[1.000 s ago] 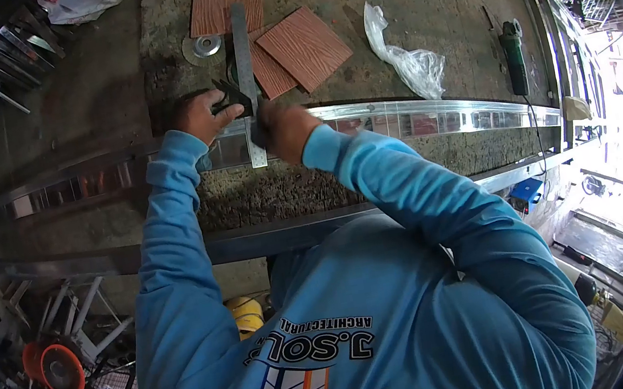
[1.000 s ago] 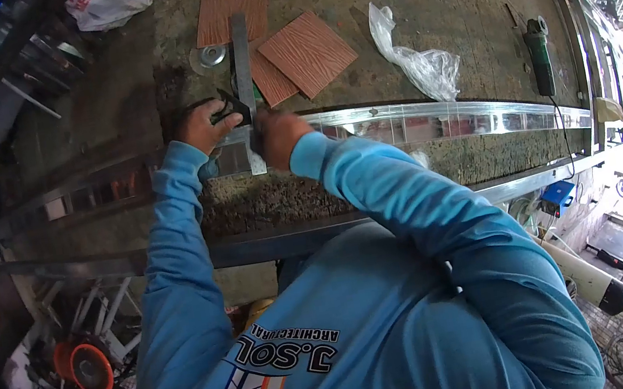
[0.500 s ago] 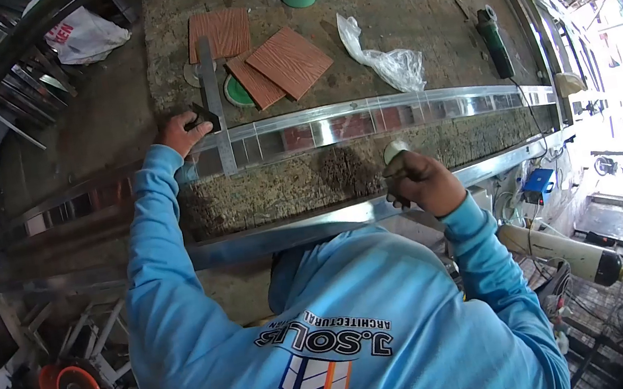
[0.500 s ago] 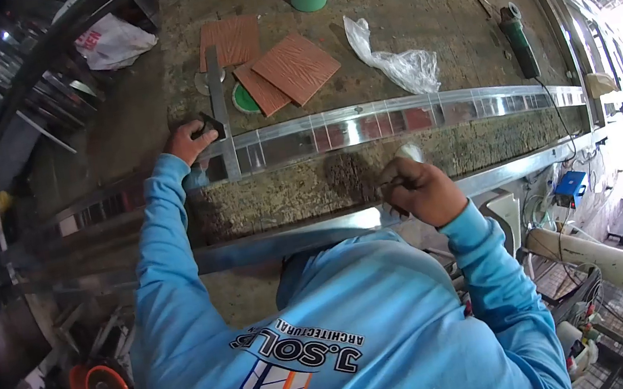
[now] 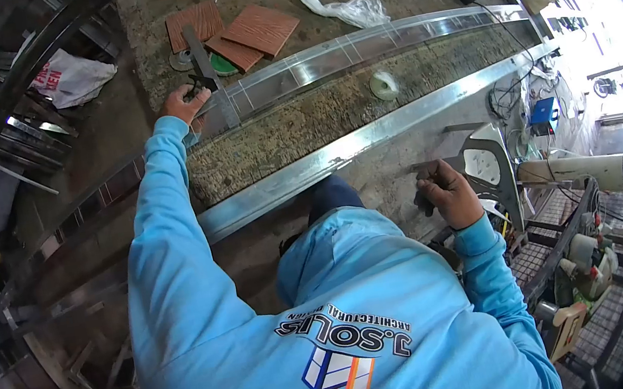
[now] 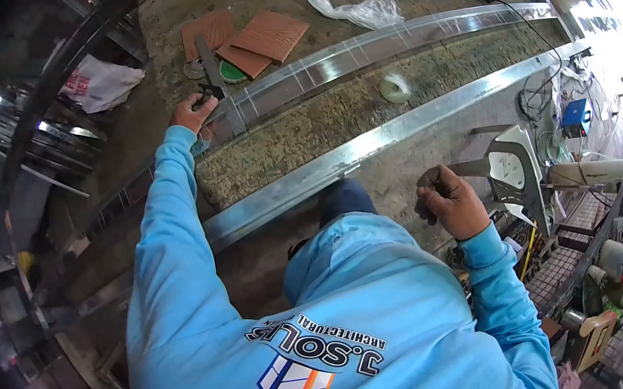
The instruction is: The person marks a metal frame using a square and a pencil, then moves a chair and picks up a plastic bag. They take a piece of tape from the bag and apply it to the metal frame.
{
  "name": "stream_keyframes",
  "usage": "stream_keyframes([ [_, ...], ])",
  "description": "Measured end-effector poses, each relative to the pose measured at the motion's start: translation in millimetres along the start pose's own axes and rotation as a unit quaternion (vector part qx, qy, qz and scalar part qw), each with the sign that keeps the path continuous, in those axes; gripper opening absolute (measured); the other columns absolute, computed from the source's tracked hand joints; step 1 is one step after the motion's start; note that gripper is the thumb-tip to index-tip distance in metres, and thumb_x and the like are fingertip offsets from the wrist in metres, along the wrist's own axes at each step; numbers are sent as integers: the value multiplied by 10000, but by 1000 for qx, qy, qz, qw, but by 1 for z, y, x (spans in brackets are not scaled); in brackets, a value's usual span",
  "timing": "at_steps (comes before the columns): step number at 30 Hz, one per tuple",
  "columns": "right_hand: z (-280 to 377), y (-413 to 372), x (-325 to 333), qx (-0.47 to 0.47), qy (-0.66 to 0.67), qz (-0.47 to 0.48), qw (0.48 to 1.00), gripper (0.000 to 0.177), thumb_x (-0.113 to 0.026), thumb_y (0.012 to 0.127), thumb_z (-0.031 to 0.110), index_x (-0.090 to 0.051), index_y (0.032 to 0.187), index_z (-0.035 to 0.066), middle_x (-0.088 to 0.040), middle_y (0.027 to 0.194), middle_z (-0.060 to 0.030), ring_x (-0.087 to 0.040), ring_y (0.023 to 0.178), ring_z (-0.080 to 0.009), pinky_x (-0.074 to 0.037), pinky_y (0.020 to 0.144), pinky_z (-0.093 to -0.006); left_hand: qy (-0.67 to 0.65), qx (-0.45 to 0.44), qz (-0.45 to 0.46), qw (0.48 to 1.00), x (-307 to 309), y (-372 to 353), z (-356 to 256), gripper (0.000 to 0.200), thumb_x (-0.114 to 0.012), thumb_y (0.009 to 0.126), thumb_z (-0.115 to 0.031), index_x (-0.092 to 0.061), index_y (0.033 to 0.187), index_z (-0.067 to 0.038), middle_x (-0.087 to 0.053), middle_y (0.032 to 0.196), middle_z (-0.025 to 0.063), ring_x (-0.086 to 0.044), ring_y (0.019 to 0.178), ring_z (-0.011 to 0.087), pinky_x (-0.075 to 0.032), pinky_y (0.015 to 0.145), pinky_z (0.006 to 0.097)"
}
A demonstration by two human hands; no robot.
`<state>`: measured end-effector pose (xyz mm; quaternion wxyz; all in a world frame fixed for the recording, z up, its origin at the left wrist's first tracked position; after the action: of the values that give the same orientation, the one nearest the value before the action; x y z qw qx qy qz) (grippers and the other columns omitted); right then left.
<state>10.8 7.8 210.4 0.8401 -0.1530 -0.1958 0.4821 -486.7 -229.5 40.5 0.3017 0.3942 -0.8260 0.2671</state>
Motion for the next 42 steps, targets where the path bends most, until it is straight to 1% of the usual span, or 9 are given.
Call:
stream_keyframes([
  [2, -14, -16, -1, 5, 13, -14, 1000, 54, -547, 940, 83, -526, 943, 34, -597, 727, -47, -556, 598, -119, -443, 525, -257, 18, 1, 23, 1000, 2, -1, -10, 952, -689, 684, -694, -520, 1306, 7, -558, 1276, 227, -551, 1161, 363, -460, 970, 439],
  [8, -44, -25, -34, -12, 48, -40, 998, 80, -555, 929, 84, -524, 951, 14, -620, 752, -69, -580, 616, -128, -465, 536, -270, 27, -7, 5, 1000, -4, 1, -7, 986, -672, 662, -737, -522, 1311, -9, -561, 1277, 223, -541, 1177, 357, -449, 988, 433],
  [13, -9, 26, -85, 18, -26, -20, 999, 159, -601, 896, 139, -529, 929, 1, -643, 758, -112, -635, 659, -199, -503, 584, -321, -4, -5, 10, 1000, 0, -11, -21, 953, -684, 688, -704, -510, 1321, -13, -610, 1186, 212, -656, 740, 269, -545, 704, 383],
  [16, 16, 101, -116, 125, -195, -24, 972, 279, -628, 850, 216, -515, 988, 2, -643, 832, -190, -631, 767, -365, -510, 684, -413, -28, 15, 25, 999, 2, -15, -24, 925, -699, 706, -671, -502, 1330, -17, -632, 1131, 202, -575, 478, 193, -517, 522, 345],
  [18, 47, 155, -150, 190, -237, -36, 952, 288, -609, 844, 213, -507, 1021, 11, -641, 872, -225, -617, 830, -423, -502, 732, -463, -58, 20, 26, 998, 0, -16, -23, 915, -707, 712, -652, -499, 1332, -12, -634, 1125, 207, -576, 479, 195, -517, 522, 343],
  [20, 52, 214, -184, 223, -269, -50, 935, 277, -586, 847, 200, -503, 1034, 13, -638, 890, -250, -610, 856, -445, -492, 753, -493, -108, 38, 35, 993, 2, -22, -31, 913, -714, 713, -640, -499, 1327, 1, -625, 1147, 224, -661, 638, 249, -552, 633, 363],
  [24, 69, 288, -241, 203, -312, -25, 928, 301, -584, 836, 228, -493, 1026, 13, -634, 887, -268, -607, 858, -459, -485, 755, -511, -49, -23, 6, 999, 1, -17, -28, 844, -727, 727, -600, -547, 1264, 27, -551, 1279, 240, -532, 1185, 368, -450, 973, 439],
  [38, 104, 303, -267, 141, -471, 46, 870, 270, -610, 817, 257, -544, 967, 42, -646, 858, -240, -627, 855, -420, -497, 747, -494, 58, -25, 22, 998, 6, -20, -27, 780, -610, 778, -667, -573, 1267, -61, -588, 1235, 213, -564, 1138, 369, -464, 951, 457],
  [42, 75, 259, -251, 184, -528, 200, 805, 208, -593, 798, 204, -560, 925, 41, -641, 839, -231, -622, 827, -429, -502, 719, -488, 39, -22, 31, 998, 8, -17, -27, 807, -632, 764, -663, -556, 1284, -51, -569, 1262, 219, -546, 1160, 373, -454, 971, 439],
])
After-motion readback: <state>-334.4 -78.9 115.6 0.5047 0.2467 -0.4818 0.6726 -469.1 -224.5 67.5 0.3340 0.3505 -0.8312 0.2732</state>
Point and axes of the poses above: each hand's wrist, its own y-axis towards the middle knuckle, its own x-axis out of the back of the hand, z = x × y, the point moved 3 cm from there along y, towards the middle knuckle
